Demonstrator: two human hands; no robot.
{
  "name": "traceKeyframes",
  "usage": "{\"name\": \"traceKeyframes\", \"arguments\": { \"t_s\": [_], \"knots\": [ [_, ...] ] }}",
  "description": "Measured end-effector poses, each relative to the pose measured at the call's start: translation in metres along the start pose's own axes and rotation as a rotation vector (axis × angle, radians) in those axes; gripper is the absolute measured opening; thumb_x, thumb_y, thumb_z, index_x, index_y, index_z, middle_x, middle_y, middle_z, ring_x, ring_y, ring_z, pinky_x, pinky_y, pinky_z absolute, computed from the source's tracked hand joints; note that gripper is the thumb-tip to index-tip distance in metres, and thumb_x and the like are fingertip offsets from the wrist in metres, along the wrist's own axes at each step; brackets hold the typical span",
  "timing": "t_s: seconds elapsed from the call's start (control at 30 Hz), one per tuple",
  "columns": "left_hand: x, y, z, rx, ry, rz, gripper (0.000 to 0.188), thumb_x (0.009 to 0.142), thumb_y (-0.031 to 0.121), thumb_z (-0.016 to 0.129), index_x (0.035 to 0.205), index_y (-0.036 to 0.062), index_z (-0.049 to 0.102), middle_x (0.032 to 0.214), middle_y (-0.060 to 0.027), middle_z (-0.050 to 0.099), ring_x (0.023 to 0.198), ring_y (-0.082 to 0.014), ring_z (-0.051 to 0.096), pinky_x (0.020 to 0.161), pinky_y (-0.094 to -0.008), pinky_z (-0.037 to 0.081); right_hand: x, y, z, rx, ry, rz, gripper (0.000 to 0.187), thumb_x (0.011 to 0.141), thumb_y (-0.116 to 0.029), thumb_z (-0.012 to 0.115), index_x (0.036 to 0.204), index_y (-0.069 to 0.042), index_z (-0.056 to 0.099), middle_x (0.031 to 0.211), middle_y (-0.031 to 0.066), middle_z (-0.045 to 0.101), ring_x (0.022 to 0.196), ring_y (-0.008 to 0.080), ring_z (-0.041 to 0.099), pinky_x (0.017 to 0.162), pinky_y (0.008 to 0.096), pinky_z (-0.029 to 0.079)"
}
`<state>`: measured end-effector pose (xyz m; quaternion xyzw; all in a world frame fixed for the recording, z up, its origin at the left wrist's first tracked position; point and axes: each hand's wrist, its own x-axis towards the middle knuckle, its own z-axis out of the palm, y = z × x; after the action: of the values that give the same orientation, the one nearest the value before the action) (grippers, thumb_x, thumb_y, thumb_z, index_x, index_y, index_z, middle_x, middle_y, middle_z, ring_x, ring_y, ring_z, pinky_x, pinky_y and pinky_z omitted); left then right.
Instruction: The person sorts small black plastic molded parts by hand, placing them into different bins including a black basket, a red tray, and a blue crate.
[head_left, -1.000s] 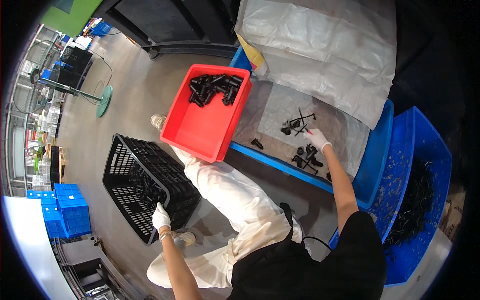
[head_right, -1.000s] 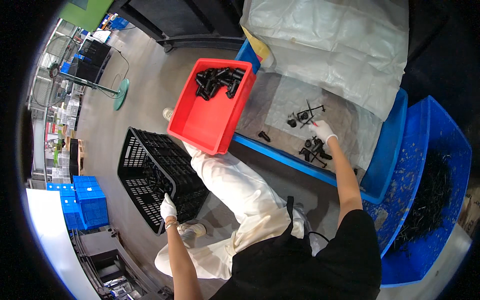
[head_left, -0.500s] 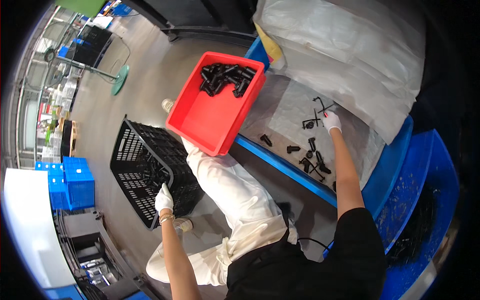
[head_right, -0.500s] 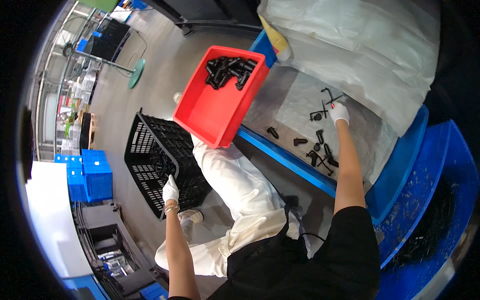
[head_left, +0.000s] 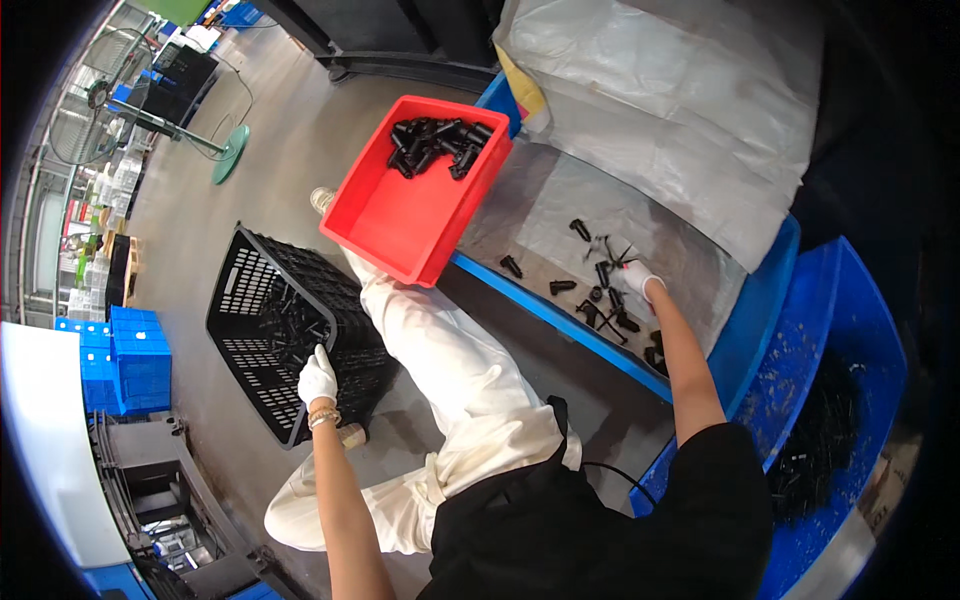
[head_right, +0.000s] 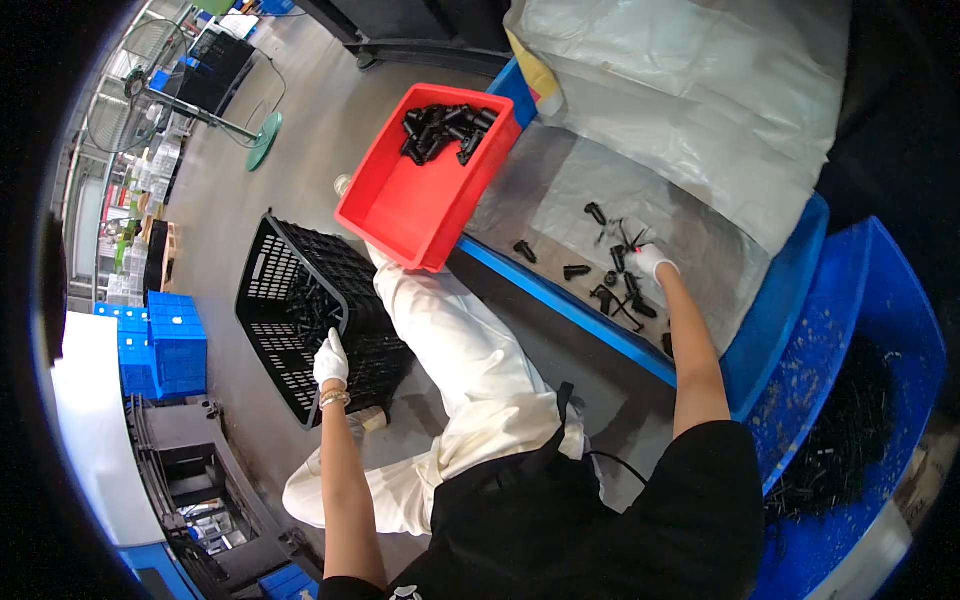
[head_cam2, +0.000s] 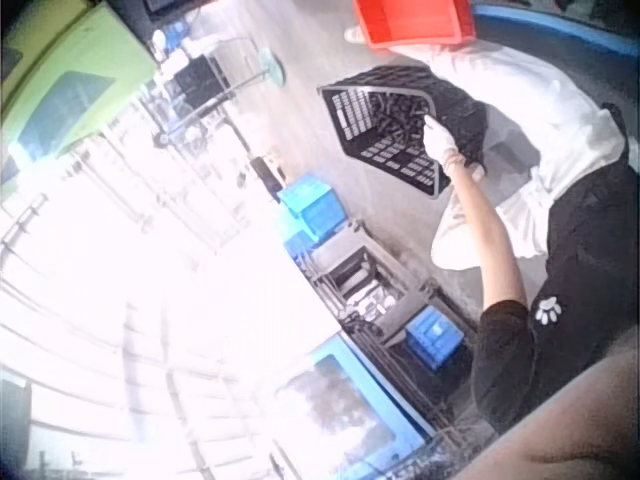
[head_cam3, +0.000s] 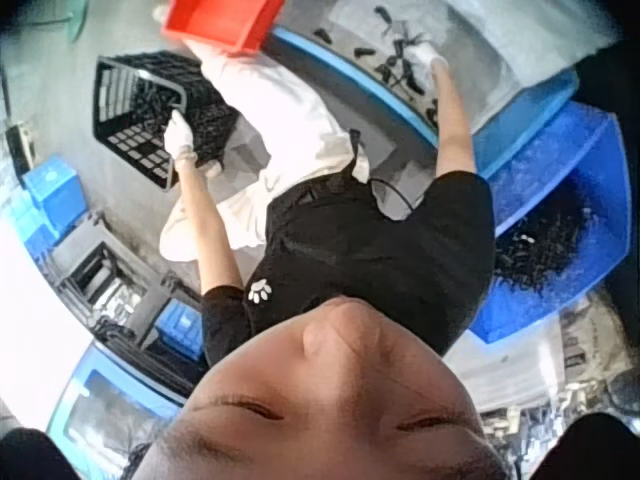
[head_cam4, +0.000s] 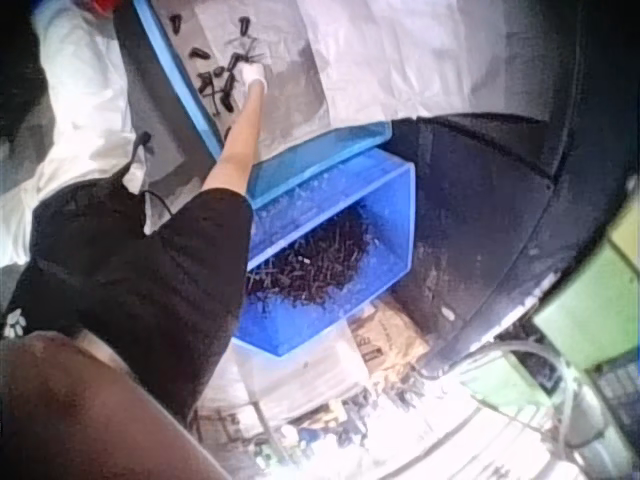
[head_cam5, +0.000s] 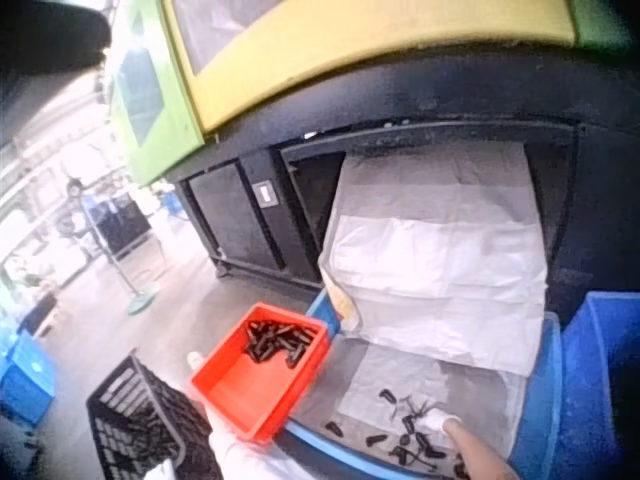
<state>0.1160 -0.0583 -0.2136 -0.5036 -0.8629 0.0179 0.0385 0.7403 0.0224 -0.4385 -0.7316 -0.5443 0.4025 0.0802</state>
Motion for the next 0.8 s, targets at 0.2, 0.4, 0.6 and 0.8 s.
{"name": "traceKeyframes", "arguments": {
  "t_s": [0.2, 0.4, 0.6, 0.8],
  "knots": [
    [0.015, -0.023, 0.004, -0.131, -0.127, 0.131, 0.06, 0.096, 0.047, 0.024, 0.1, -0.0001, 0.062, 0.093, -0.0267, 0.063, 0.091, -0.045, 0.058, 0.081, -0.0492, 0.047, -0.107, -0.066, -0.085, 0.976, -0.478, 0.135, 0.024, 0.085, -0.036, 0.061, 0.082, -0.013, 0.057, 0.057, -0.0018, 0.05, 0.035, 0.0053, 0.032, 0.032, 0.0229, 0.02],
    [0.039, -0.039, 0.02, 0.009, -0.214, 0.304, 0.074, 0.095, 0.054, 0.016, 0.106, -0.0043, 0.06, 0.09, -0.0287, 0.063, 0.088, -0.0422, 0.062, 0.076, -0.0494, 0.049, -0.271, -0.071, -0.211, 0.798, 0.12, -0.055, 0.024, 0.084, -0.031, 0.061, 0.069, -0.012, 0.058, 0.053, -0.0045, 0.049, 0.036, 0.0043, 0.034, 0.032, 0.0219, 0.022],
    [0.038, -0.041, 0.023, -0.149, -0.272, 0.147, 0.085, 0.091, 0.063, 0.011, 0.106, -0.0042, 0.061, 0.103, -0.0291, 0.06, 0.104, -0.0418, 0.055, 0.089, -0.048, 0.044, -0.459, 0.05, -0.254, 0.43, 1.42, 0.201, 0.033, 0.086, -0.034, 0.058, 0.089, -0.002, 0.059, 0.074, 0.009, 0.062, 0.064, 0.0204, 0.059, 0.057, 0.0319, 0.046],
    [0.05, -0.045, 0.017, -0.118, -0.455, 0.112, 0.081, 0.09, 0.063, 0.012, 0.119, 0.001, 0.056, 0.121, -0.0264, 0.053, 0.117, -0.0406, 0.046, 0.1, -0.0458, 0.036, -0.523, 0.105, -0.207, -0.18, 0.942, 1.035, 0.041, 0.081, -0.029, 0.053, 0.105, 0.004, 0.058, 0.106, 0.0309, 0.058, 0.106, 0.0433, 0.054, 0.09, 0.0463, 0.044]
  ]
}}
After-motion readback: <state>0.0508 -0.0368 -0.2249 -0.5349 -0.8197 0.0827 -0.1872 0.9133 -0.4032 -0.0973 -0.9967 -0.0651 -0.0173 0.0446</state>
